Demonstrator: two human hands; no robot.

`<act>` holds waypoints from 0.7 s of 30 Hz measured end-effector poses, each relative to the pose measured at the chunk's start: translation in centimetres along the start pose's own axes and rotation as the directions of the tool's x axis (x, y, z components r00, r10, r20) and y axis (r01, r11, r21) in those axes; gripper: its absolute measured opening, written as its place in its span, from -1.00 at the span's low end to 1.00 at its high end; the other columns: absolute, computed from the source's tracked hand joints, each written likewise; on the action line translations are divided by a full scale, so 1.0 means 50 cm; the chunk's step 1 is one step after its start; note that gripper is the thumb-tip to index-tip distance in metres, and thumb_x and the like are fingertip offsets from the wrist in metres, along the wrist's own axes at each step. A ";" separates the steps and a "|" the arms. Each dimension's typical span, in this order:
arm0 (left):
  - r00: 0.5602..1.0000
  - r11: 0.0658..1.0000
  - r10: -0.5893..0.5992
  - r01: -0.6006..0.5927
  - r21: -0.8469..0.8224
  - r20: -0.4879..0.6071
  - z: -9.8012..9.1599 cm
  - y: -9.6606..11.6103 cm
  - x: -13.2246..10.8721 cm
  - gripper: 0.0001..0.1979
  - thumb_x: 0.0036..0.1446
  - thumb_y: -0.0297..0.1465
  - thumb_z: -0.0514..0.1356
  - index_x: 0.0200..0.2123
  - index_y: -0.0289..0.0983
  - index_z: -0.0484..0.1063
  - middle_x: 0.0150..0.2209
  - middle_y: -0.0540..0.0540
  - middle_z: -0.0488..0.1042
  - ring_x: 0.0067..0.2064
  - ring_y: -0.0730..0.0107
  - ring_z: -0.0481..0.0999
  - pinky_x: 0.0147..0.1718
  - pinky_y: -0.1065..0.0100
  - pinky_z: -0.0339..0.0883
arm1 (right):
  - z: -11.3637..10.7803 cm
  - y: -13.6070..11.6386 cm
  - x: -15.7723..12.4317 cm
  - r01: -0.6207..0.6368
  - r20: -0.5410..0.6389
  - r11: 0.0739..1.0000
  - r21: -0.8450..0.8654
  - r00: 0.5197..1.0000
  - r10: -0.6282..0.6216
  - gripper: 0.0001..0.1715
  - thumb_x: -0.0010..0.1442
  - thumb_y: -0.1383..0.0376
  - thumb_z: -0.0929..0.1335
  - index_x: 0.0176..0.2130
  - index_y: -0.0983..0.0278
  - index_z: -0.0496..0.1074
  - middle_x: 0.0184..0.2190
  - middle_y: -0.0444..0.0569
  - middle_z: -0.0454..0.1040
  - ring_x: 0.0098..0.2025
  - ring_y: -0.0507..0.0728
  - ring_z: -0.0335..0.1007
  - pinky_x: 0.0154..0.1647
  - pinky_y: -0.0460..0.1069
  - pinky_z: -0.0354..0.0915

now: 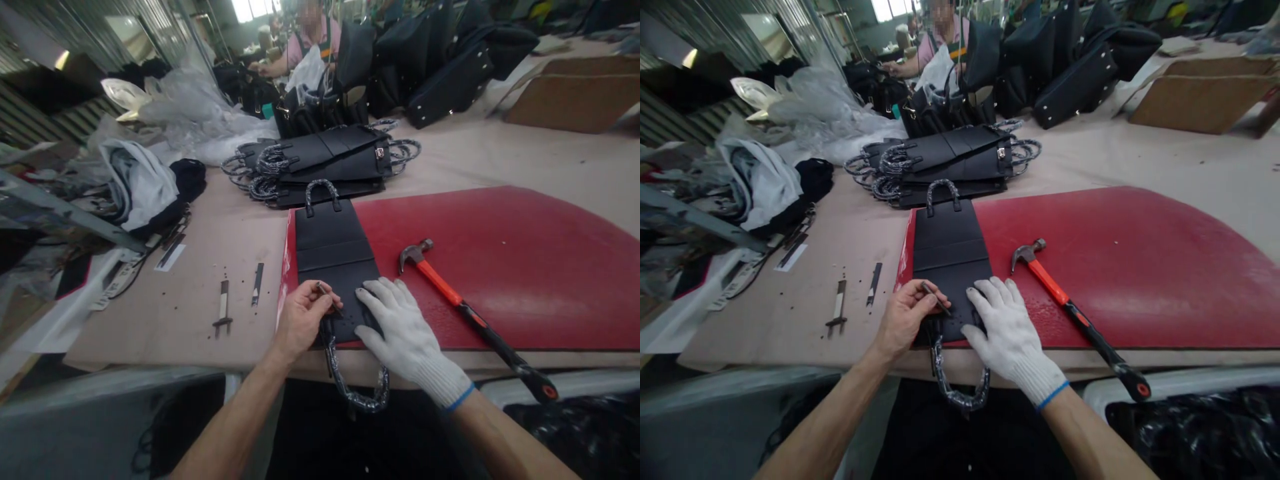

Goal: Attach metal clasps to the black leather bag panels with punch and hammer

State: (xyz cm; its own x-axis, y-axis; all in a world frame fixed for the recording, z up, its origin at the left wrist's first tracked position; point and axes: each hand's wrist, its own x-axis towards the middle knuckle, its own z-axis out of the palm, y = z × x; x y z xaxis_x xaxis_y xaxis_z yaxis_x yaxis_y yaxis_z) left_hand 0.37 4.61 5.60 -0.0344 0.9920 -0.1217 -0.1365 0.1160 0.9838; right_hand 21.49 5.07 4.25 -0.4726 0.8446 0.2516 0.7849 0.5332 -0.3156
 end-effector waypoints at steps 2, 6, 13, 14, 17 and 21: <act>1.000 0.997 0.028 -0.028 0.067 0.008 0.015 -0.014 -0.002 -0.76 0.20 -0.23 0.29 -0.22 -0.27 0.39 -0.29 -0.09 0.64 -0.26 0.31 0.68 -0.20 0.29 0.57 | 0.000 0.000 -0.001 -0.004 0.000 1.000 0.000 1.000 0.004 -0.34 0.20 0.21 0.41 0.25 0.30 0.39 0.27 0.15 0.35 0.35 0.44 0.13 0.44 0.42 -0.02; 0.996 0.984 0.087 -0.084 0.156 -0.009 0.012 -0.030 -0.008 -0.88 0.28 -0.32 0.19 -0.20 -0.25 0.37 -0.25 -0.12 0.67 -0.20 0.28 0.69 -0.18 0.29 0.56 | 0.001 0.000 -0.003 -0.010 0.008 1.000 0.012 1.000 0.010 -0.34 0.19 0.21 0.42 0.25 0.31 0.40 0.28 0.14 0.35 0.36 0.44 0.12 0.45 0.40 -0.05; 0.991 0.961 0.134 -0.130 0.244 0.001 0.015 -0.038 -0.015 -0.93 0.30 -0.38 0.15 -0.21 -0.25 0.40 -0.23 -0.12 0.68 -0.20 0.30 0.68 -0.10 0.26 0.56 | -0.002 -0.001 0.001 -0.015 0.012 0.999 0.030 1.000 0.015 -0.34 0.19 0.20 0.42 0.24 0.32 0.41 0.27 0.16 0.35 0.36 0.46 0.12 0.45 0.40 -0.05; 0.991 0.960 0.137 -0.133 0.246 0.000 0.016 -0.039 -0.015 -0.93 0.30 -0.38 0.14 -0.21 -0.25 0.40 -0.23 -0.11 0.68 -0.20 0.31 0.68 -0.10 0.27 0.56 | -0.002 -0.001 0.001 -0.016 0.013 0.999 0.032 1.000 0.016 -0.35 0.20 0.20 0.42 0.24 0.32 0.41 0.27 0.16 0.35 0.36 0.46 0.12 0.45 0.40 -0.05; 0.989 0.952 0.148 -0.145 0.269 0.011 0.016 -0.040 -0.014 -0.93 0.31 -0.41 0.13 -0.21 -0.25 0.40 -0.24 -0.10 0.68 -0.20 0.31 0.68 -0.11 0.28 0.55 | -0.003 -0.002 0.002 -0.024 0.016 0.999 0.039 1.000 0.023 -0.36 0.20 0.21 0.42 0.24 0.31 0.42 0.27 0.15 0.36 0.36 0.44 0.12 0.46 0.39 -0.07; 0.979 0.911 0.195 -0.204 0.359 0.061 0.012 -0.040 -0.019 -0.91 0.31 -0.46 0.12 -0.20 -0.24 0.44 -0.23 -0.08 0.67 -0.19 0.33 0.68 -0.11 0.31 0.53 | -0.003 -0.002 0.002 -0.026 0.013 0.998 0.051 1.000 0.025 -0.34 0.18 0.24 0.43 0.24 0.31 0.42 0.27 0.15 0.36 0.36 0.44 0.12 0.46 0.39 -0.07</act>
State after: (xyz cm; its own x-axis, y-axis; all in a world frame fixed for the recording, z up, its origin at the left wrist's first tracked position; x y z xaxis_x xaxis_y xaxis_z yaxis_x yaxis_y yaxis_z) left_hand 1.27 3.49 3.82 -0.0003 0.9967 0.0806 0.2379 -0.0782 0.9681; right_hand 21.43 5.07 4.42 -0.4578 0.8583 0.2320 0.7755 0.5131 -0.3678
